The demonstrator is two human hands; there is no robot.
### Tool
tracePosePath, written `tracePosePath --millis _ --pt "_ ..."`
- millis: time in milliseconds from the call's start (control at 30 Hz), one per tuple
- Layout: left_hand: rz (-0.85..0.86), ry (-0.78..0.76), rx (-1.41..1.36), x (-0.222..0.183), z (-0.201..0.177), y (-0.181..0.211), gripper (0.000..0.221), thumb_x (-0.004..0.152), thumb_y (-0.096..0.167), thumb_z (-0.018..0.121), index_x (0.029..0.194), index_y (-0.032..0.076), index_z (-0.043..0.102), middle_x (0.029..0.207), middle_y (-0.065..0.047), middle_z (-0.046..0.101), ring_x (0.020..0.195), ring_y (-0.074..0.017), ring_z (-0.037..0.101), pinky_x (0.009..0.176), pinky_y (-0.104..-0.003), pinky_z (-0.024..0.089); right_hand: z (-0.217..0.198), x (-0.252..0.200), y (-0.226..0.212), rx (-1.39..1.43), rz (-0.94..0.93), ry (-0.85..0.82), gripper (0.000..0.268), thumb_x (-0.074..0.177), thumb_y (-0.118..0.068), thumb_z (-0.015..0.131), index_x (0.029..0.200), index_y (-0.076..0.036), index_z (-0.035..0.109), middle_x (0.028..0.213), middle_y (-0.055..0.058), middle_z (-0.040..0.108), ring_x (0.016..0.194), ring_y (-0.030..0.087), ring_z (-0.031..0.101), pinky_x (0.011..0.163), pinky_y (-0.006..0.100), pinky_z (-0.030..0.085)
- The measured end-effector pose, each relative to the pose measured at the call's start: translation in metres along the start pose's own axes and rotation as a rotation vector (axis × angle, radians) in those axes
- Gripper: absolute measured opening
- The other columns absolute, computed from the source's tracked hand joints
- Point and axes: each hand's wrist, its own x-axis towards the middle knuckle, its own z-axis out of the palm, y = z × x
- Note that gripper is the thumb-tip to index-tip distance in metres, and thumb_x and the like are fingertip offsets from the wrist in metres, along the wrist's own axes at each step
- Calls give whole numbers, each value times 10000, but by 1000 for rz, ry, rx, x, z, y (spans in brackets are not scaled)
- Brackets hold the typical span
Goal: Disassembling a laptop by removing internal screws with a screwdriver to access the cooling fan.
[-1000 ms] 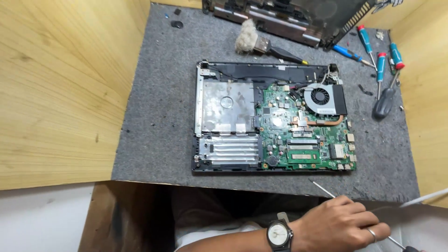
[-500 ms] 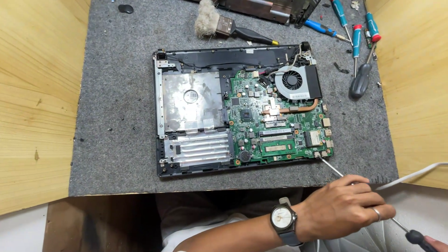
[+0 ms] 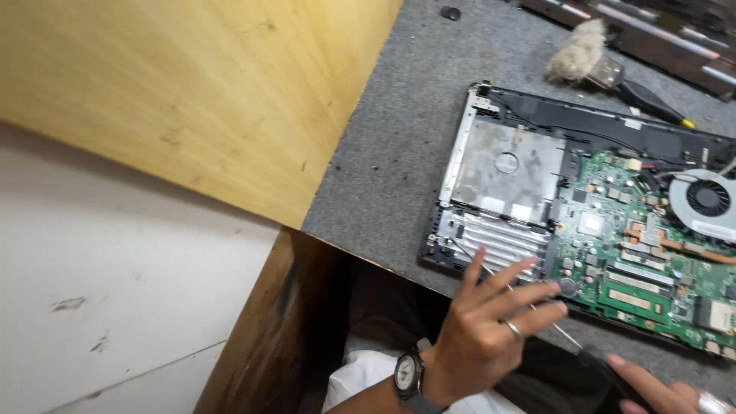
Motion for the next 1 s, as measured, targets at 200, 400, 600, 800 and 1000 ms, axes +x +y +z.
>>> tracePosePath --millis 200,400,600,800,1000 --pt "-203 484 353 -27 -45 -29 302 995 89 624 1297 80 621 1294 -107 623 1252 -313 618 1149 -543 447 -140 57 -204 424 -226 503 359 985 -272 591 1311 -196 720 619 1 549 453 178 489 517 338 373" --pt "-273 402 536 -64 -34 -59 377 971 175 624 1340 104 633 1410 -73 634 1411 -335 518 1168 -641 313 -128 113 -245 364 -411 630 359 995 -269 660 1348 -206 683 689 6 631 421 156 517 432 355 384" --pt "-330 359 562 -47 -33 -43 480 923 283 609 1351 68 621 1434 -108 607 1440 -353 451 1176 -629 233 -113 102 -206 421 -293 577 368 979 -274 664 1344 -238 692 662 8 664 431 164 540 471 359 415" --pt "-435 302 451 -22 -8 -29 523 929 256 576 1307 -105 608 1467 -152 533 1512 -416 269 1150 -752 -22 -64 72 -126 546 -44 601 368 1045 -229 628 1397 -151 698 763 8 702 448 120 456 477 324 371" --pt "-400 177 466 -18 6 -18 466 935 260 589 1358 69 633 1520 -224 425 1516 -473 184 1084 -811 -106 -58 63 -99 615 170 602 325 1149 -144 627 1453 -85 722 604 22 467 503 139 292 541 342 271"
